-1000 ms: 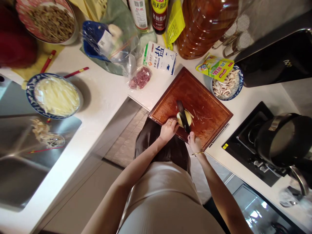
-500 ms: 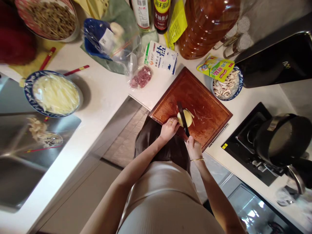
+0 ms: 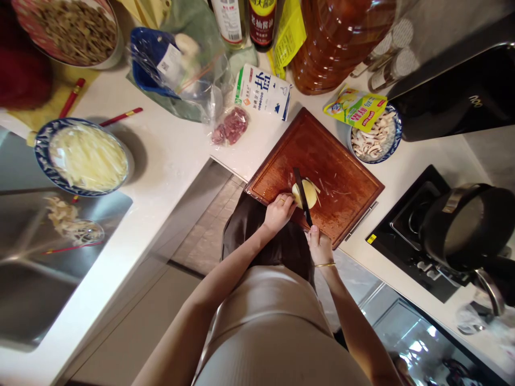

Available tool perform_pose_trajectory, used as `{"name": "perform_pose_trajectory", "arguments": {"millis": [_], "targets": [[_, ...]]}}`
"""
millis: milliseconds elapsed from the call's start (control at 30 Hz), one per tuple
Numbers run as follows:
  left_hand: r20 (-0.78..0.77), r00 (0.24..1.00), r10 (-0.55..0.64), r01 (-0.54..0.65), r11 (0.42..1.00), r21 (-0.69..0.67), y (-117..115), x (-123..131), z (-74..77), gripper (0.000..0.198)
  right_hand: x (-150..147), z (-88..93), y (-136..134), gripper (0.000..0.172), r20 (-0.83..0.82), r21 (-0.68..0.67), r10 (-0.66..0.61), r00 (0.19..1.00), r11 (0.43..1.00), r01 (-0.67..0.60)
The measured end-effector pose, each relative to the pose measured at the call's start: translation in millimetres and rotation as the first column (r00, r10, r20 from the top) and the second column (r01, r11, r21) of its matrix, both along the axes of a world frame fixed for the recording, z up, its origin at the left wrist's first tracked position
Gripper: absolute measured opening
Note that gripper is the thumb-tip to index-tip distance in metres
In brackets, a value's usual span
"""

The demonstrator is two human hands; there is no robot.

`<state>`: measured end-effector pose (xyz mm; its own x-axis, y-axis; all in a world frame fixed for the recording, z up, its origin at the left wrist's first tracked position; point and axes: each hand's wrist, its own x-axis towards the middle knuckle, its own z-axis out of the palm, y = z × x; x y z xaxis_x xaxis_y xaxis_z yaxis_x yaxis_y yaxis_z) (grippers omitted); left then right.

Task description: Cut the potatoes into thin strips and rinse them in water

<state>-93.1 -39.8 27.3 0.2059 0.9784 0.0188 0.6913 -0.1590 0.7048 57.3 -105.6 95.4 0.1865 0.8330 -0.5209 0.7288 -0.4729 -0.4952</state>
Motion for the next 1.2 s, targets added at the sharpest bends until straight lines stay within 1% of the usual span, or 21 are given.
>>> {"name": "perform_pose_trajectory", "arguments": {"millis": [100, 400, 533, 800, 967, 1067, 1200], "targets": [[0.003, 1.0, -0.001, 0.001, 1.0, -0.002, 0, 0, 0.4, 0.016, 2, -1.7, -1, 0.056, -0.035, -0.042, -0.01, 0.999, 0.999, 0.009], [0.002, 1.0, 0.0, 0.0, 1.0, 0.005, 1, 0, 1.7, 0.016, 5, -1.2, -1, 0.054, -0.052, -0.059, -0.029, 0.998, 0.998, 0.026], [-0.001, 1.0, 0.001, -0.001, 1.0, 0.01, 1, 0, 1.1, 0.016, 4, 0.1, 1, 0.055, -0.05, -0.062, -0.014, 0.999, 0.998, 0.011], [0.0, 1.0, 0.002, -0.002, 1.0, 0.006, 0, 0, 0.7, 0.016, 3, 1.6, 5, 0.058, -0.002, -0.072, 0.001, 1.0, 0.997, -0.001], [0.002, 1.0, 0.002, -0.002, 1.0, 0.002, 1, 0, 1.0, 0.017, 4, 1.7, 7, 0.061, 0.019, -0.105, 0.017, 1.0, 0.994, -0.015], [0.011, 1.0, -0.002, 0.002, 1.0, -0.01, 1, 0, 1.5, 0.017, 3, 4.4, 10, 0.063, 0.035, -0.105, 0.029, 0.999, 0.994, -0.025], [0.011, 1.0, -0.005, 0.005, 1.0, -0.023, 1, 0, 2.2, 0.017, 3, 9.1, 15, 0.067, 0.046, -0.138, 0.057, 0.997, 0.989, -0.05]]}}
